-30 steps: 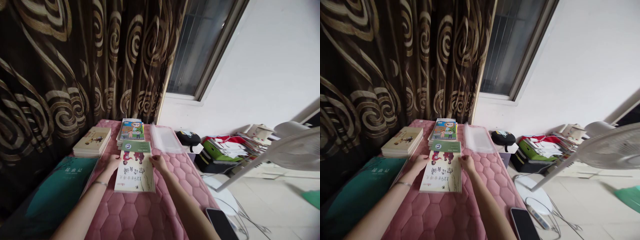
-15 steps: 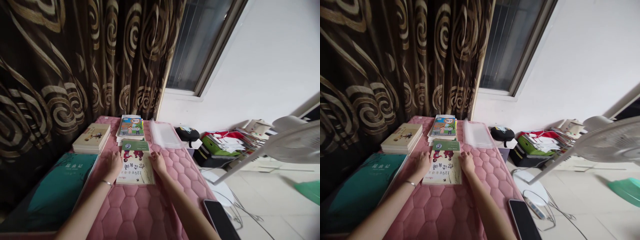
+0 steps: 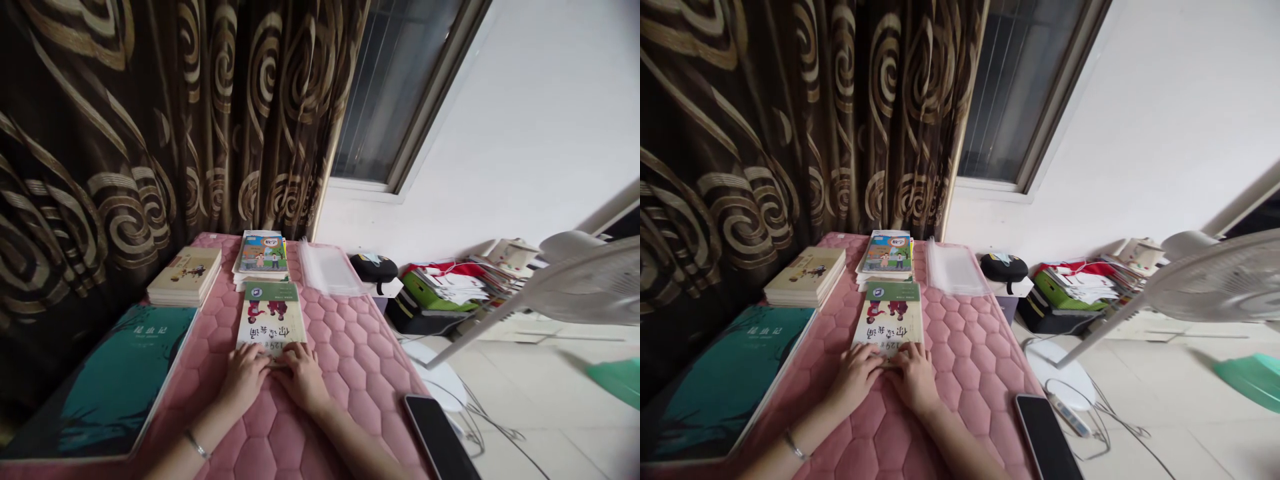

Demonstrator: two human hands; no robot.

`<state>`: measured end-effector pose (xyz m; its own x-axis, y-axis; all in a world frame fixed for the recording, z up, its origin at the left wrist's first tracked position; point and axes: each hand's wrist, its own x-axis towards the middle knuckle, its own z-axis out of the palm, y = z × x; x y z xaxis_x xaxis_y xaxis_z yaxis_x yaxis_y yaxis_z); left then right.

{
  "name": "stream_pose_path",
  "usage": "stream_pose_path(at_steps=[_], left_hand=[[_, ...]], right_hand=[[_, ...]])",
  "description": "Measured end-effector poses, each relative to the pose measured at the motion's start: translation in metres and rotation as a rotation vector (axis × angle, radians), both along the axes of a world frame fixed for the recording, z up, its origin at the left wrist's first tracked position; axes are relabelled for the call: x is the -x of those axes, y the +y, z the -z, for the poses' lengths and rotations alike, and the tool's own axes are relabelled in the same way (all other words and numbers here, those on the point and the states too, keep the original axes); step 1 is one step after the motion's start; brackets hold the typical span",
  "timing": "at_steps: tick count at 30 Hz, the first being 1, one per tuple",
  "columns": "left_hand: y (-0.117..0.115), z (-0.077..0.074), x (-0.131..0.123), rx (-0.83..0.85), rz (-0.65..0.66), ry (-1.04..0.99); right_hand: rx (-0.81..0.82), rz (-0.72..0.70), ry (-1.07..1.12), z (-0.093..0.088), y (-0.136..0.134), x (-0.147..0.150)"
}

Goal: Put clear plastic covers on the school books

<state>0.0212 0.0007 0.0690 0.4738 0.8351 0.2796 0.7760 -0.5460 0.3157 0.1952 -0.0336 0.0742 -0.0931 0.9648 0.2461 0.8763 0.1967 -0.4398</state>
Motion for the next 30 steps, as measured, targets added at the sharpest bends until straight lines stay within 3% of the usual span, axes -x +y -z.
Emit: stream_pose_path(at_steps=[5, 10, 14, 18, 24, 27, 30], left_hand=[[0.003, -0.001, 0.006, 0.007, -0.034, -0.019], [0.005, -0.003, 0.042, -0.003, -0.143, -0.003], [0.012, 0.002, 0.072, -0.031, -0.076, -0.051], [0.019, 0.009, 0.082, -0.006, -0.017, -0.104], [0.008, -0.002, 0.076, -0.015, -0.074, -0.006], [-0.003, -0.011, 0.056, -0.041, -0.117, 0.034], [-0.01, -0.015, 0.027, -0.019, -0.061, 0.028]], right_hand=[[0.011, 0.022, 0.002, 0.002, 0.003, -0.007], [0.031, 0.118, 0.037, 0.005, -0.005, -0.041], [0.029, 0.156, 0.057, 0.008, -0.013, -0.063], [0.035, 0.143, 0.045, 0.01, -0.014, -0.067], [0.015, 0.146, 0.028, 0.008, -0.016, -0.063], [-0.019, 0.141, -0.013, 0.003, -0.016, -0.049], [-0.043, 0.087, -0.022, -0.001, -0.011, -0.024]])
